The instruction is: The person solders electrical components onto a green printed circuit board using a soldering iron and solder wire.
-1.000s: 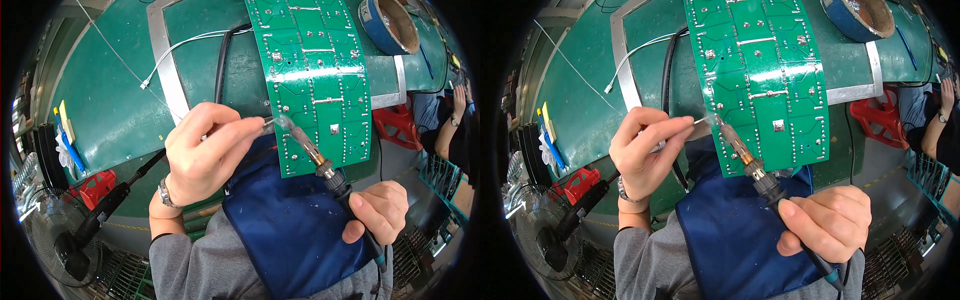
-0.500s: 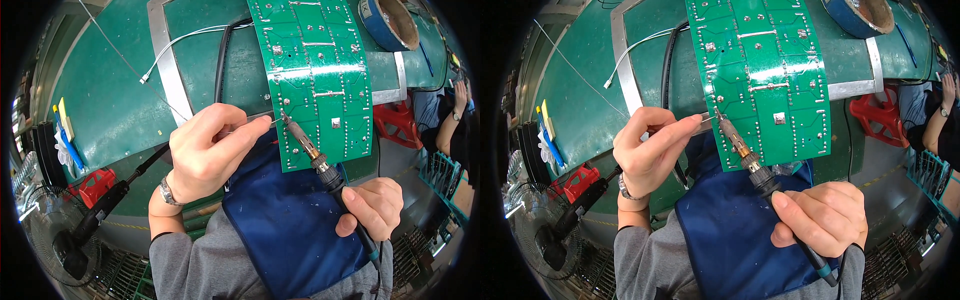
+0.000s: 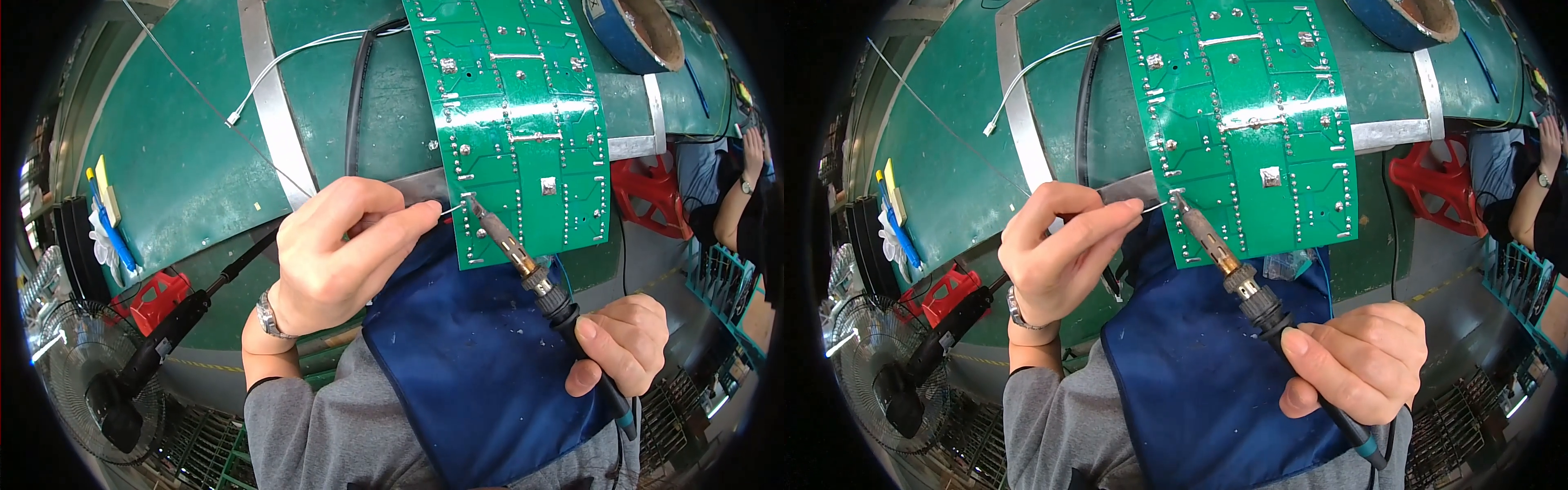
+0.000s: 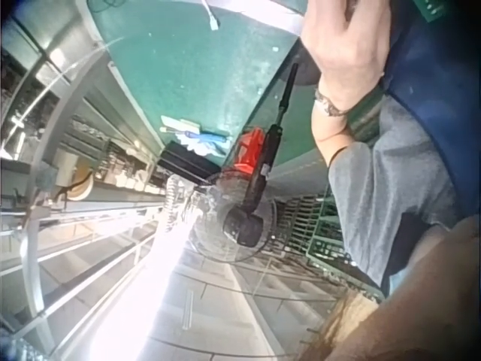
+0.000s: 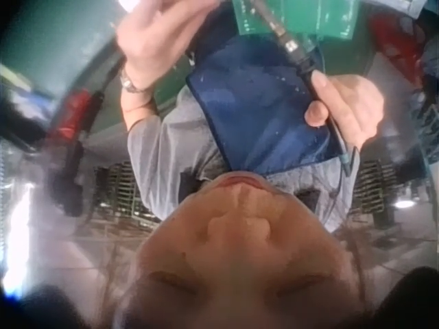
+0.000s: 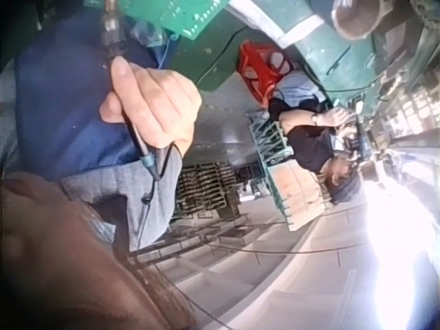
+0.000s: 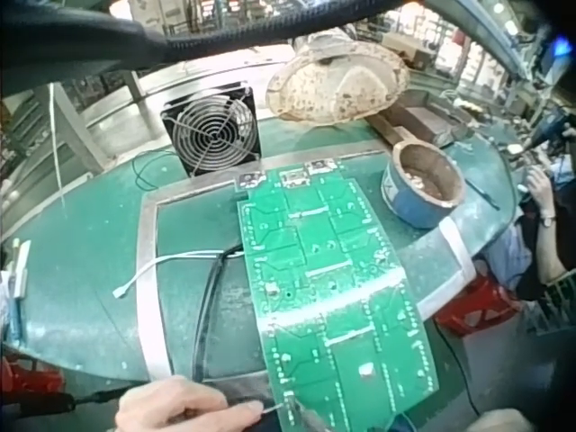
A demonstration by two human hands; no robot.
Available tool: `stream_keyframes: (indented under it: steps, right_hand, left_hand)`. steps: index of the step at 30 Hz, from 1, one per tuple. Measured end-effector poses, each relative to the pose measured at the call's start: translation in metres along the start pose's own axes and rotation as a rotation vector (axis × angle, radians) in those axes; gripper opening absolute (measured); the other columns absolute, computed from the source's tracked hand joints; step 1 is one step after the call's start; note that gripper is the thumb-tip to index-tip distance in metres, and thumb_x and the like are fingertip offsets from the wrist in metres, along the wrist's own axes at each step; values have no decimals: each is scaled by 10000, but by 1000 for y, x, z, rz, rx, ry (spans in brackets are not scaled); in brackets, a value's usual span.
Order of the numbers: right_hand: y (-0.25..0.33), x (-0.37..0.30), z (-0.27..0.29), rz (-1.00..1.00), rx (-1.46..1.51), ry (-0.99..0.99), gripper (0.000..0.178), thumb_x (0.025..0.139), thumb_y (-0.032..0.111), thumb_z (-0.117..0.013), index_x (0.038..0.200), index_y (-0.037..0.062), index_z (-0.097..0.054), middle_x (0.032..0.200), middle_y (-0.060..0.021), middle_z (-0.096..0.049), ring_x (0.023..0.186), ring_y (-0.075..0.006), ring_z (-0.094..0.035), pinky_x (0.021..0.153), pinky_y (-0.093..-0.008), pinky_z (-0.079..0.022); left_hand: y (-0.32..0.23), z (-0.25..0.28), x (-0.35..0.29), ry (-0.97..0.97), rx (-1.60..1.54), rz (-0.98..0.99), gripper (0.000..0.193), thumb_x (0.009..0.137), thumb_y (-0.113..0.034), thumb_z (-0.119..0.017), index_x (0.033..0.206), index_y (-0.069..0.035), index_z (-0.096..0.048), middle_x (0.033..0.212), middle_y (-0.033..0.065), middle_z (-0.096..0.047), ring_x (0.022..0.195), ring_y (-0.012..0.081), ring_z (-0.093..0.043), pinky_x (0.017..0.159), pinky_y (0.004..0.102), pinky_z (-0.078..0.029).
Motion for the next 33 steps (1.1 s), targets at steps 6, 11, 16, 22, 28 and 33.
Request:
stream_keyframes:
  steps: [6,11,16,22,28,33]
  right_hand:
    - [3,-3,-8,-17,11,57,209,857,189,-669,906,-9,-712,674,-25,-631,486,-105,-564,411,-216,-416]
    - [10,-6,-10,-13,-34,79,214,868,200,-667,925,-2,-711,683,-25,-634,502,-103,-573,430,-213,-434]
    - [11,-11,0,-10,-37,40,233,883,227,-652,897,4,-717,666,-22,-627,493,-106,-560,420,-210,-402]
    - [10,-17,5,13,12,-13,232,877,227,-648,900,6,-716,653,-22,-621,477,-105,-545,414,-209,-392]
    - [14,-16,-4,4,3,53,210,861,181,-647,918,-11,-714,671,-23,-624,488,-103,-557,417,-209,-415]
    - [21,-16,-7,34,-39,68,212,855,176,-651,926,-13,-714,686,-26,-630,497,-103,-563,422,-209,-427]
  left_hand:
    - [-3,-6,-2,20,20,-68,304,647,9,-797,930,-96,-759,764,28,-579,627,147,-584,515,264,-447]
    - [-7,-8,1,48,18,-59,325,637,34,-777,938,-87,-757,753,27,-566,646,157,-580,518,273,-445]
    - [-13,6,-2,7,123,-136,345,603,32,-772,923,-97,-757,741,20,-560,610,159,-549,492,279,-417]
    - [-27,-5,-23,129,-35,-79,317,627,12,-797,926,-86,-759,743,18,-570,579,133,-565,478,261,-427]
    - [-17,-6,-21,-38,21,-14,297,646,35,-797,925,-49,-741,762,47,-585,615,167,-590,529,282,-465]
    - [-19,-12,-20,-16,39,-89,309,644,52,-788,932,-50,-741,773,48,-584,612,156,-580,519,270,-451]
Point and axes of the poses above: each hand's wrist, its own x-axis towards the middle knuckle, its own z-axis out of the back of the hand, y = z × x, the point moved 6 cm from there along x, towards the middle knuckle
